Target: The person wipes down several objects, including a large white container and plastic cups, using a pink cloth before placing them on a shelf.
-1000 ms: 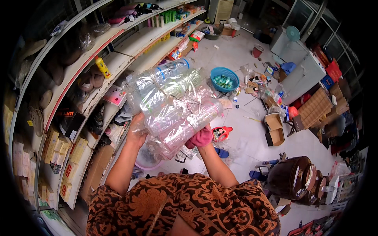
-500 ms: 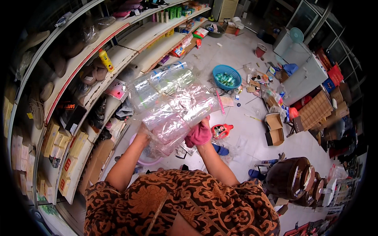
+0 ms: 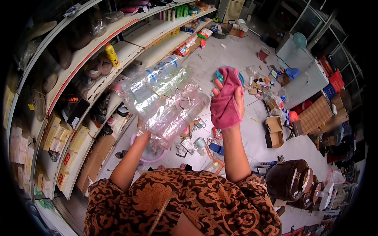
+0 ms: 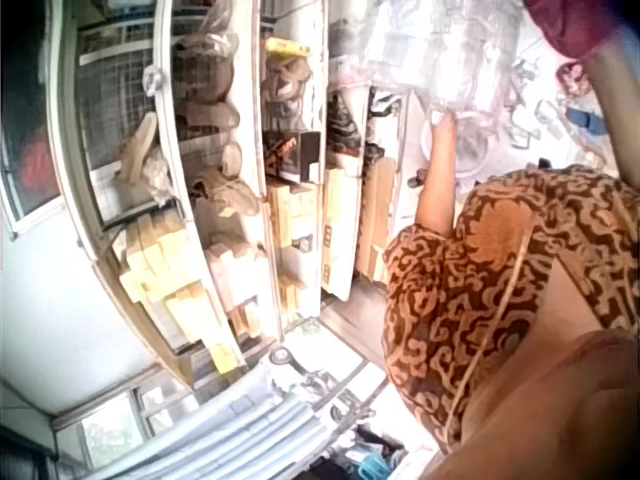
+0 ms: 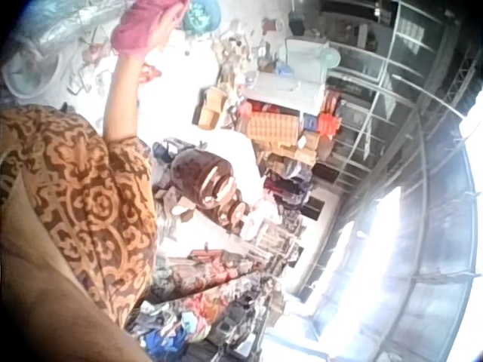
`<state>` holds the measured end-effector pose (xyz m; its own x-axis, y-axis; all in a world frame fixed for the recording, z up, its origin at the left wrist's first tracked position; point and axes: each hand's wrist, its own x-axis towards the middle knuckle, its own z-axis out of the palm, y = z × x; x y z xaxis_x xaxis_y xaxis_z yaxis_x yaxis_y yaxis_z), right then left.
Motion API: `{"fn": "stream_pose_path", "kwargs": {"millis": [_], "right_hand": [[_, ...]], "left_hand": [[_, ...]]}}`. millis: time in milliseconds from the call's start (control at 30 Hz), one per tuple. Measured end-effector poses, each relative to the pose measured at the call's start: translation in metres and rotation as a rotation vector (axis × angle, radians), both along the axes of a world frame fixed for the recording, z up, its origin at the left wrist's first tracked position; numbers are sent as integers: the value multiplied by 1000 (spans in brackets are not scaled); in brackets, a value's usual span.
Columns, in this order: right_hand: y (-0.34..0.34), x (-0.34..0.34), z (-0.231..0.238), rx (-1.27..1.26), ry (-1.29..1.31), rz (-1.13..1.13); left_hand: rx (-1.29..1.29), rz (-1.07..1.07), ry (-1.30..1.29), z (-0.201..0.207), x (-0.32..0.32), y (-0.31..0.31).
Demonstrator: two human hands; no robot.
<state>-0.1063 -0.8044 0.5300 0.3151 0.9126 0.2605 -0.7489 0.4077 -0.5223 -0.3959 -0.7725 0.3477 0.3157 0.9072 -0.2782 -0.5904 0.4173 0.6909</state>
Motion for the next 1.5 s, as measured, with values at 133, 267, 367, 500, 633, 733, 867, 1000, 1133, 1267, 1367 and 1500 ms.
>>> {"fn": "stream_pose_path", "kwargs": {"millis": [133,267,367,500,633,733,867,1000,1133,1267,1367,1500], "right_hand": [[28,-29,-17,-199,-1066,-56],[-6,-61,-25,-85,-1687,-535],[-3,-57,-36,-114,-1572,-597],[-29,-129,-39,193,-1574,-352],[-36,-130,-29,537,-1685,-225],[-4,-79,-33,159,-1623,-539],[6,-72,-30,-105,-1448,-583],[-22,-157,-3,617,-1634,-228],[8,-107,4,351,-1670,-444],[40,-51,1,-208,-1395,-509],[18,-96,7,-27,-1362,-252],[-6,-146,16,588,-1540,-303]], "left_hand": [[312,107,137,35,33,-6],[393,74,22,69,25,-23],[240,42,-97,72,28,-26],[339,426,-211,-13,64,-12],[-119,59,-202,-31,-4,14],[-45,31,-156,-3,-7,4],[57,62,-105,14,16,-13],[133,162,-67,14,19,-18],[168,121,97,26,6,-34],[344,14,472,42,2,-54],[412,-25,327,42,17,-43],[107,113,-23,17,3,-32]]}}
